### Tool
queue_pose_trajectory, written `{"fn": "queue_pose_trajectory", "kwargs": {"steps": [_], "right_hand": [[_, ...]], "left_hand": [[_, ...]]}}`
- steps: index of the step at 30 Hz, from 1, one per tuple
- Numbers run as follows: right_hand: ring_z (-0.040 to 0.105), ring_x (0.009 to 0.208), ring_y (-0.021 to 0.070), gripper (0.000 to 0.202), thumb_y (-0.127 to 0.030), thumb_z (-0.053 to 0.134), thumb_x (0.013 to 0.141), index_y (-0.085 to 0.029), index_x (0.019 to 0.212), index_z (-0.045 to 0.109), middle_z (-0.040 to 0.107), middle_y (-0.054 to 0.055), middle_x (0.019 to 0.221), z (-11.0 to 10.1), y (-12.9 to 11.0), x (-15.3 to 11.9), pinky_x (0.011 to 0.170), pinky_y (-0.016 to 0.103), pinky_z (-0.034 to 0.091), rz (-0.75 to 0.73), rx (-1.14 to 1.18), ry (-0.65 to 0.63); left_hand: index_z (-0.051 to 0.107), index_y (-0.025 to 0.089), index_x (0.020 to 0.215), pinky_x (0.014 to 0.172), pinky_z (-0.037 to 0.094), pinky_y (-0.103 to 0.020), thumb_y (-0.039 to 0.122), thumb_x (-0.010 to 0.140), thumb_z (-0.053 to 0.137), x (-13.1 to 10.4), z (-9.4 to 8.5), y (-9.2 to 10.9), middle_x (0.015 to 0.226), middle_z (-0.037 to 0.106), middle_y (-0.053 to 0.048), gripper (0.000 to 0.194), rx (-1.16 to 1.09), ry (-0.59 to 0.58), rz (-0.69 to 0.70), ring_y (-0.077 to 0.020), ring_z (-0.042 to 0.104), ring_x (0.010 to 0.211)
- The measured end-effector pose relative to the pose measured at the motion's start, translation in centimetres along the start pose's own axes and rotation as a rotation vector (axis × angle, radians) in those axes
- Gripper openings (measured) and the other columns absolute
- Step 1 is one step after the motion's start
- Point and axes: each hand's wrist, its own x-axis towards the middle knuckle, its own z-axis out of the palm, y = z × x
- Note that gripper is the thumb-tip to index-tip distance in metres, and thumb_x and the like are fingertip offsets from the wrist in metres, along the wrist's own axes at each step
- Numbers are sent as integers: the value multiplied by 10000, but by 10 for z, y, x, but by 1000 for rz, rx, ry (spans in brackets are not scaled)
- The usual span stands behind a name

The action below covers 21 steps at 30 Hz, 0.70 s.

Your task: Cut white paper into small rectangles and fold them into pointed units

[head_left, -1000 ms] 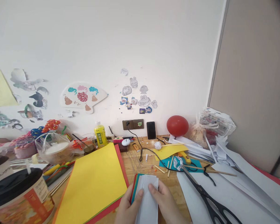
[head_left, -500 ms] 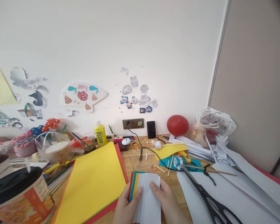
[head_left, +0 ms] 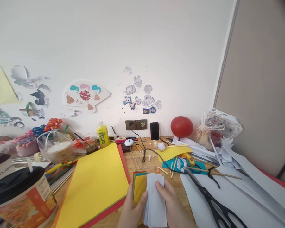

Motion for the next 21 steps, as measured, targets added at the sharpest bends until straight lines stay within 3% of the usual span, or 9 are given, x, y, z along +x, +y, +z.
{"fn": "queue_pose_trajectory", "kwargs": {"steps": [7, 12, 17, 21], "right_hand": [[635, 626, 167, 492, -429, 814, 588, -190, 984, 649, 711, 15, 768, 3, 0, -5, 564, 251, 477, 73, -8, -25], [391, 351, 43, 383, -453, 818, 482, -165, 624, 610, 507, -68, 458, 2, -6, 2, 369, 166, 313, 178, 156, -10], [290, 303, 32, 418, -486, 803, 433, -185, 629, 589, 447, -92, 407, 2, -9, 5, 322, 161, 215, 186, 212, -52], [384, 345, 76, 311, -469, 720, 561, -191, 586, 581, 496, -56, 441, 1, -4, 3, 375, 210, 326, 150, 165, -47]], "left_hand": [[512, 154, 1228, 1057, 342, -371, 561, 563, 754, -8, 2, 2, 1348, 521, -139, 816, -215, 6, -34, -323, 353, 1323], [600, 167, 1125, 953, 448, -379, 655, 648, 656, -7, -1, -5, 1187, 642, -131, 685, -261, 7, -166, -327, 532, 1177], [612, 151, 1095, 911, 478, -351, 724, 633, 611, -4, 0, -5, 1167, 648, -133, 736, -257, 9, -205, -311, 582, 1115], [619, 165, 1081, 933, 470, -362, 715, 588, 645, -3, -1, -10, 1250, 601, -136, 739, -238, 2, -212, -326, 506, 1208]]}}
